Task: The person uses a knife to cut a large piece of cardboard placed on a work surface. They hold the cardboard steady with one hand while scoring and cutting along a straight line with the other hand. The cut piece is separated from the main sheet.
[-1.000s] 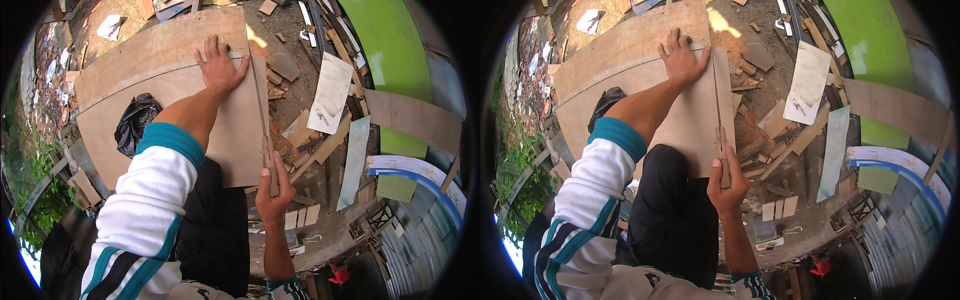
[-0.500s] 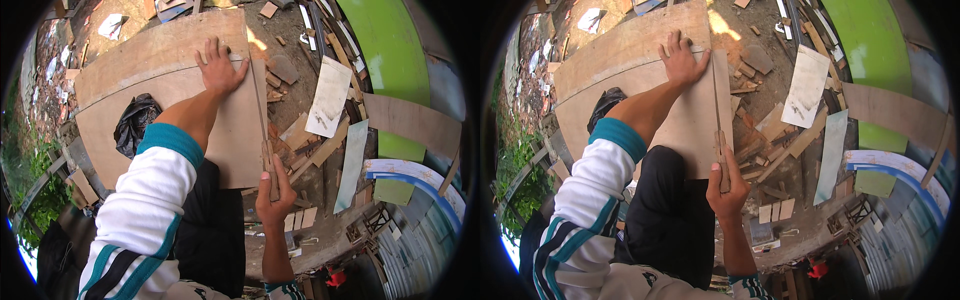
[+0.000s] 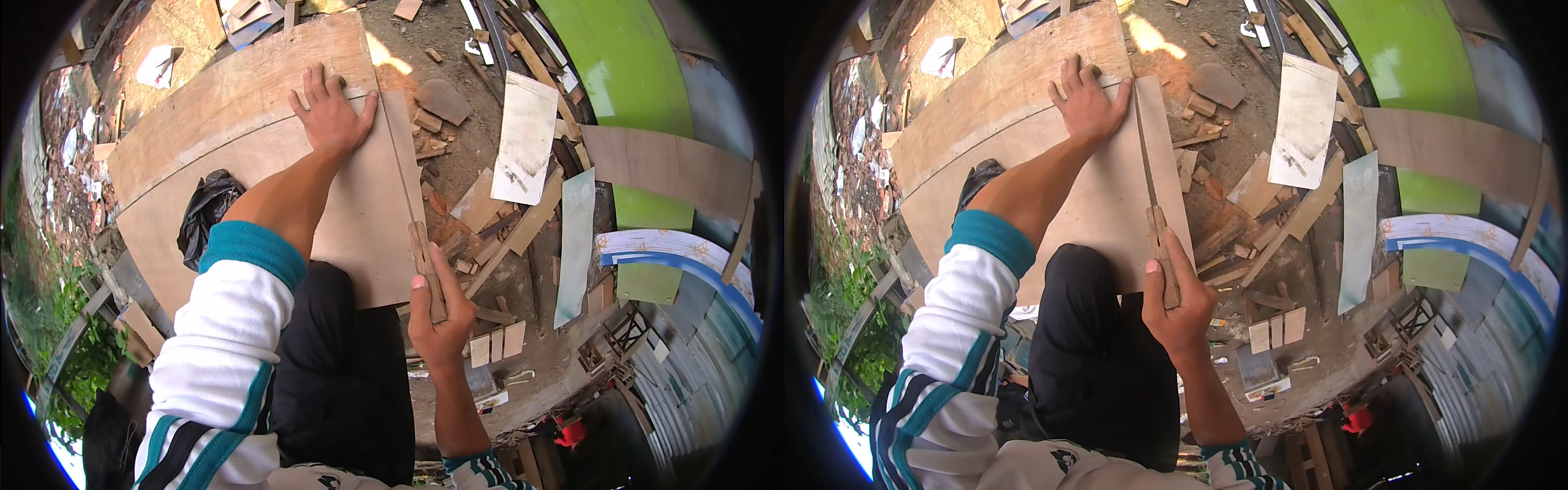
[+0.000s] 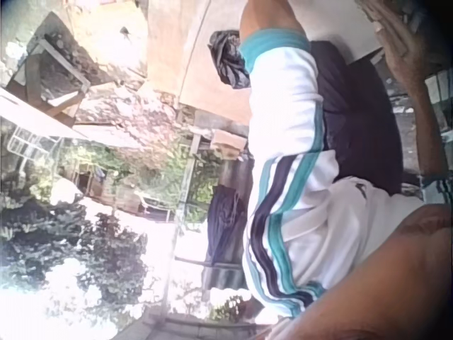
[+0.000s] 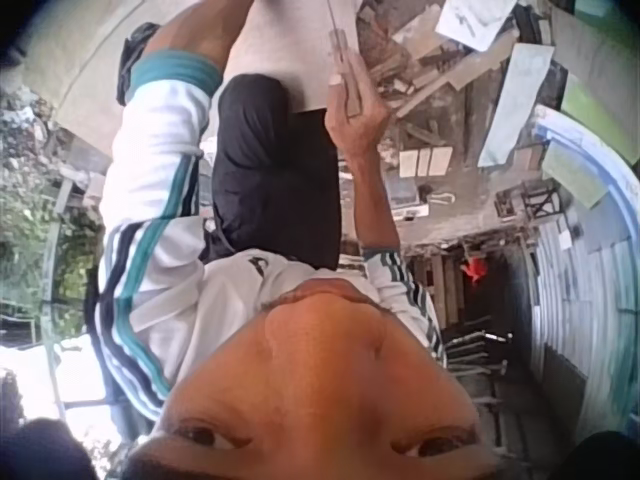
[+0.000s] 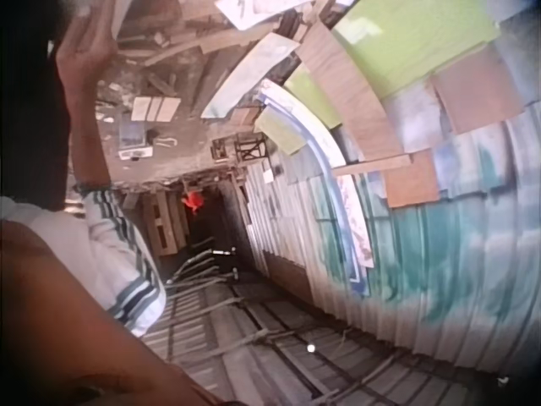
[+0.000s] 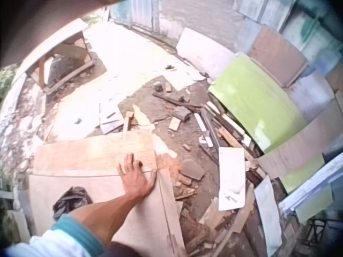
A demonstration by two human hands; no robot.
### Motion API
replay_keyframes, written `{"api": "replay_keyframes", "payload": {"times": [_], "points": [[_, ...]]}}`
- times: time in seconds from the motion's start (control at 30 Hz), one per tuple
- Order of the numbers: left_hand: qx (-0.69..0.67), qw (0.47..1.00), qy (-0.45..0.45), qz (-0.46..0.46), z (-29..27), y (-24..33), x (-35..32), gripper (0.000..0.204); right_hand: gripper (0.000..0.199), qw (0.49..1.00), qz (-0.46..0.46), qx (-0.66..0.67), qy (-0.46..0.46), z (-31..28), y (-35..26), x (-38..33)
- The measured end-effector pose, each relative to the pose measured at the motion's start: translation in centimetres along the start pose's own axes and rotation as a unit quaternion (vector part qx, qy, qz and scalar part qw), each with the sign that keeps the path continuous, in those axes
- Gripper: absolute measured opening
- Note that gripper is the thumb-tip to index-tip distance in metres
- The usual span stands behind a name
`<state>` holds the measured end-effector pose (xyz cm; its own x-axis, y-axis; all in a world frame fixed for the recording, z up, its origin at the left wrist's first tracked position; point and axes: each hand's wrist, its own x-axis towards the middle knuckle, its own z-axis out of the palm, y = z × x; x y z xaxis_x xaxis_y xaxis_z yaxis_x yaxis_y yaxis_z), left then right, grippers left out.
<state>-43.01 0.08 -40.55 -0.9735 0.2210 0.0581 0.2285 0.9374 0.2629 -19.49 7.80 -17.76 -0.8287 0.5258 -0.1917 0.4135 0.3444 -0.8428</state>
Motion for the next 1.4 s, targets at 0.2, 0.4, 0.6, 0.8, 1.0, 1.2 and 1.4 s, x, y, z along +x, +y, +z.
{"api": "replay_keyframes", "payload": {"times": [0.2,0.4,0.6,0.8,1.0,1.2,1.4], "points": [[-0.007,1.000,-0.012,0.001,-0.2,0.4,-0.1,0.072,0.042,0.999,-0.046,0.004,0.026,3.4,3.6,4.6],[-0.011,1.000,-0.005,0.001,-0.1,-0.2,0.1,0.071,0.043,1.000,0.011,0.029,-0.001,0.5,0.3,-0.3],[-0.014,1.000,0.006,0.011,0.0,0.4,-0.1,0.071,0.043,0.999,-0.037,0.032,0.019,4.8,3.7,7.0],[-0.011,1.000,-0.005,0.001,-0.5,-0.3,0.0,0.070,0.042,1.000,0.010,0.024,-0.008,2.2,0.6,3.7],[-0.016,1.000,0.000,0.008,-0.3,0.5,0.1,0.069,0.043,0.999,0.036,0.032,-0.006,2.4,0.8,4.8],[-0.020,1.000,0.007,0.010,-0.4,-0.1,0.0,0.066,0.043,0.999,0.030,0.029,0.003,5.0,1.7,7.9],[-0.011,1.000,-0.006,-0.006,-0.3,-0.1,-0.4,0.061,0.044,0.996,0.073,0.042,-0.021,1.4,-0.5,2.0]]}}
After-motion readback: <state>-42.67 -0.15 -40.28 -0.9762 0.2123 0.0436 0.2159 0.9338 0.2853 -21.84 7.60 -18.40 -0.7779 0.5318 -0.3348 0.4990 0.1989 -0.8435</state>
